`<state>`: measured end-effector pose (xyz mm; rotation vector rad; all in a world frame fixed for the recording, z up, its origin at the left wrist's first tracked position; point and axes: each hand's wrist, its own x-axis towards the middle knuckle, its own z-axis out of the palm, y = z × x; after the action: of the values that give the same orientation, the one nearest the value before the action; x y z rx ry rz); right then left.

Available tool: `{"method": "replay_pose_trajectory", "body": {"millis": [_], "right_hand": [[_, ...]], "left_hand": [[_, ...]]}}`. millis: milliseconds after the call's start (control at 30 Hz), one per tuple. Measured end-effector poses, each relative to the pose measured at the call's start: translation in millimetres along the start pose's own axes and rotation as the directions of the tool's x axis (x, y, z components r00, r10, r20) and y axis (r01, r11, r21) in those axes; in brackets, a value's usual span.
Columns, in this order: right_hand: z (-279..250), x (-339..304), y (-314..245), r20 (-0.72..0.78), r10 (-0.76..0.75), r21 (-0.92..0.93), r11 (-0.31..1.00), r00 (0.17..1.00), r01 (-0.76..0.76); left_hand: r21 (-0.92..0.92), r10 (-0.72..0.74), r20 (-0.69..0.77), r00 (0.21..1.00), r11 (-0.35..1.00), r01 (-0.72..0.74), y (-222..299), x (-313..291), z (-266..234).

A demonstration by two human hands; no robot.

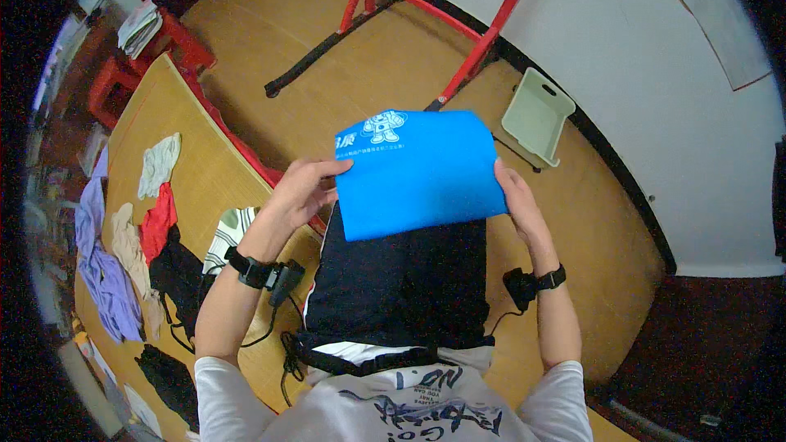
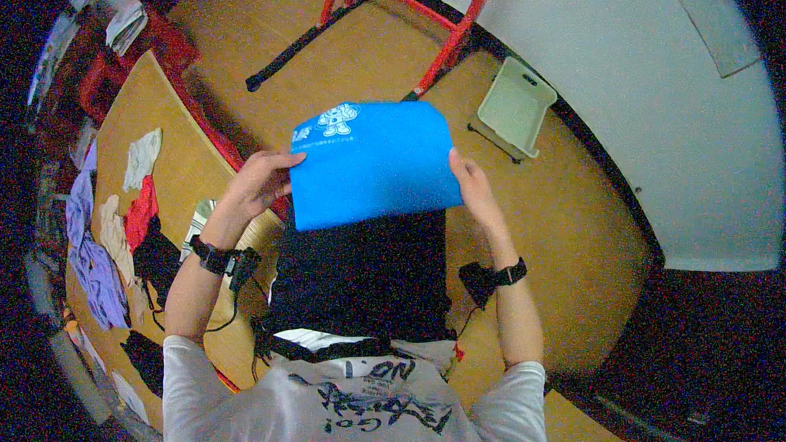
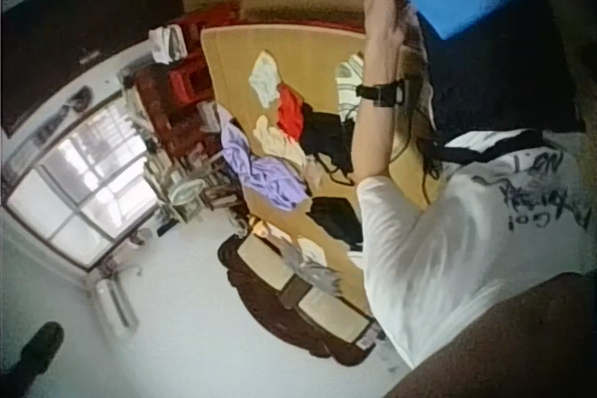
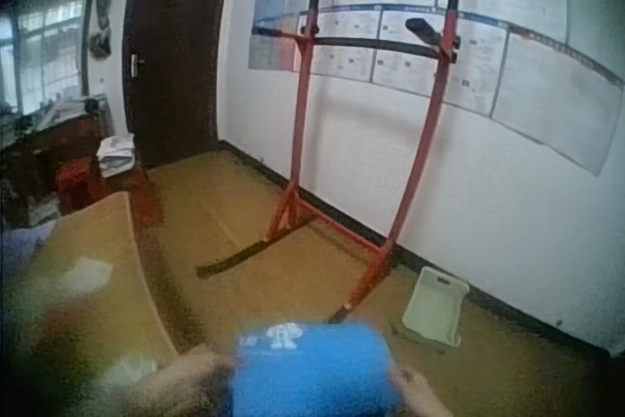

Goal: Folding various clothing items including shirts, socks, and underwear on the lap and a nearby surface.

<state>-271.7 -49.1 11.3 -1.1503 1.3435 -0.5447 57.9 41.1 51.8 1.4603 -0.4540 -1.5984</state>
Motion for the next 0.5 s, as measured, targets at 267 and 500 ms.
{"method": "replay_pose_trajectory", "body": {"millis": [267,500], "right_hand": [[26.5,38.6,-54.7,0.026,-0.113,-0.013,0.993,0.993,0.113],[7.4,61.5,-31.3,-0.089,-0.36,0.101,0.924,0.929,0.368]], "left_hand": [[-0.162,0.044,0.033,0.998,0.986,-0.038,9.7,41.8,-0.5],[0.015,0.293,-0.096,0.951,0.956,-0.293,17.9,24.0,12.9]]}}
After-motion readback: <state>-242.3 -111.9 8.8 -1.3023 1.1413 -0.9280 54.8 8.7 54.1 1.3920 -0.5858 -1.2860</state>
